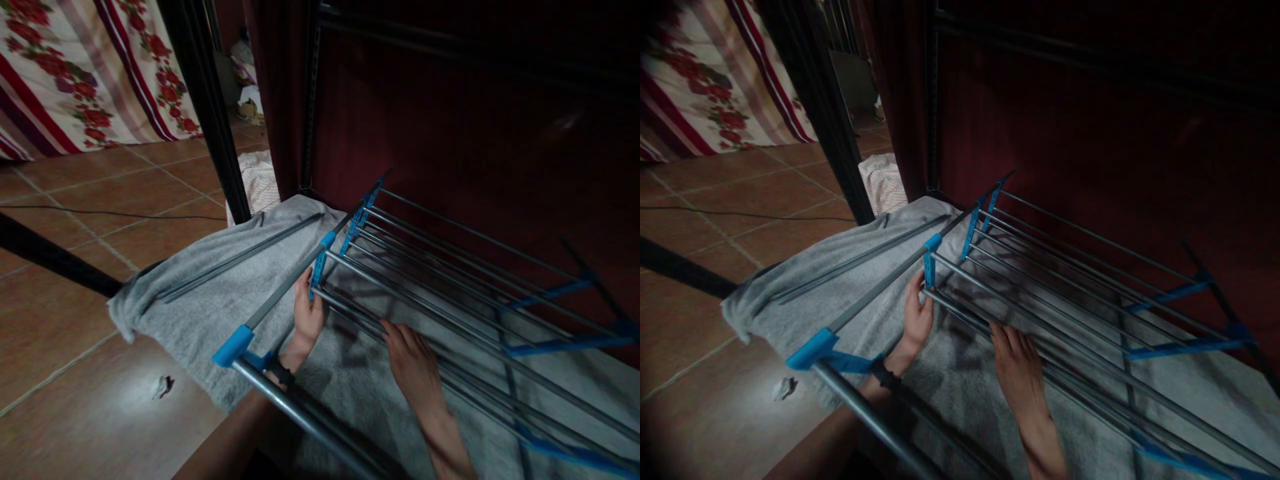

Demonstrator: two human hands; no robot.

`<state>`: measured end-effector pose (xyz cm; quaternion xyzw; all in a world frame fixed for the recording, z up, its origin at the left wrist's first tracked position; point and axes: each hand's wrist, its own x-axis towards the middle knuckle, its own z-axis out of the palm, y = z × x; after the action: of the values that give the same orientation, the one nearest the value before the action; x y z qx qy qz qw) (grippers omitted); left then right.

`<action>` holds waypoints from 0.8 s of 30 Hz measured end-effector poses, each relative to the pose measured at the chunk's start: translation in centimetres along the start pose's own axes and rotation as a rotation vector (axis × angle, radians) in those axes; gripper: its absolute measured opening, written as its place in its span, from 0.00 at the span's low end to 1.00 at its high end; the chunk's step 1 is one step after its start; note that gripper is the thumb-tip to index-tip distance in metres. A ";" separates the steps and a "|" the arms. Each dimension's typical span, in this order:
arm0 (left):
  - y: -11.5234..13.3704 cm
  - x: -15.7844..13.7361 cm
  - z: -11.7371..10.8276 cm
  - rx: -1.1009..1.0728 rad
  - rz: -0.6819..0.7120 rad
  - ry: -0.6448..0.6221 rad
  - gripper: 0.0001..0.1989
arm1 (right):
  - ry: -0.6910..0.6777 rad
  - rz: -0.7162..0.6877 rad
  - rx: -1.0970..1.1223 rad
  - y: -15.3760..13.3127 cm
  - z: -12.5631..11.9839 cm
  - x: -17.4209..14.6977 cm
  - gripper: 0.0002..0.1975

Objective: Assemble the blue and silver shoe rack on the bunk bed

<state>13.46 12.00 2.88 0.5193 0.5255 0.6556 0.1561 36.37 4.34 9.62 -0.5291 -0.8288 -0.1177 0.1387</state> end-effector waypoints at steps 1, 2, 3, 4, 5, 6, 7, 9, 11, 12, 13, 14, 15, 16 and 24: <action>0.1 -0.2 -0.1 -0.021 -0.021 0.041 0.22 | -0.013 0.005 0.003 -0.1 0.0 0.0 0.15; 0.3 -0.4 -0.3 -0.035 -0.047 0.083 0.21 | -0.018 0.011 0.005 -0.2 -0.1 0.0 0.15; 0.5 -0.6 -0.5 -0.051 -0.082 0.120 0.20 | -0.016 0.016 0.008 -0.3 -0.2 0.0 0.15; 0.8 -0.8 -0.7 -0.079 -0.127 0.147 0.18 | -0.010 0.022 0.008 -0.4 -0.2 0.0 0.15; 1.1 -1.0 -0.8 -0.129 -0.182 0.155 0.17 | -0.003 0.028 0.007 -0.5 -0.2 0.0 0.16; 1.4 -1.1 -1.0 -0.203 -0.243 0.142 0.16 | 0.002 0.032 0.008 -0.5 -0.2 0.1 0.16; 1.9 -1.2 -1.2 -0.294 -0.307 0.115 0.16 | 0.006 0.037 0.009 -0.6 -0.2 0.0 0.16; 2.7 -1.3 -1.6 -0.493 -0.430 0.073 0.18 | 0.006 0.049 0.013 -0.8 -0.2 0.0 0.16; 3.6 -1.2 -2.0 -0.646 -0.547 0.074 0.20 | -0.002 0.058 0.020 -1.0 -0.3 0.0 0.16; 3.9 -1.0 -2.1 -0.694 -0.597 0.080 0.21 | -0.009 0.061 0.025 -1.2 -0.4 0.0 0.16; 4.1 -0.8 -2.3 -0.722 -0.638 0.077 0.22 | -0.018 0.062 0.029 -1.3 -0.5 0.1 0.16; 4.2 -0.7 -2.4 -0.734 -0.672 0.062 0.22 | -0.029 0.060 0.034 -1.5 -0.6 0.1 0.16; 4.2 -0.5 -2.5 -0.733 -0.695 0.043 0.22 | -0.039 0.061 0.036 -1.6 -0.6 0.1 0.16; 4.2 -0.3 -2.5 -0.726 -0.711 0.031 0.22 | -0.048 0.064 0.035 -1.7 -0.7 0.1 0.16; 4.4 0.6 -2.2 -0.688 -0.726 0.073 0.20 | -0.004 0.244 -0.027 1.1 -1.4 -2.7 0.15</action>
<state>12.85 9.57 7.11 0.1982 0.4309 0.7121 0.5176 38.61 2.03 9.97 -0.6280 -0.7570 -0.1100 0.1433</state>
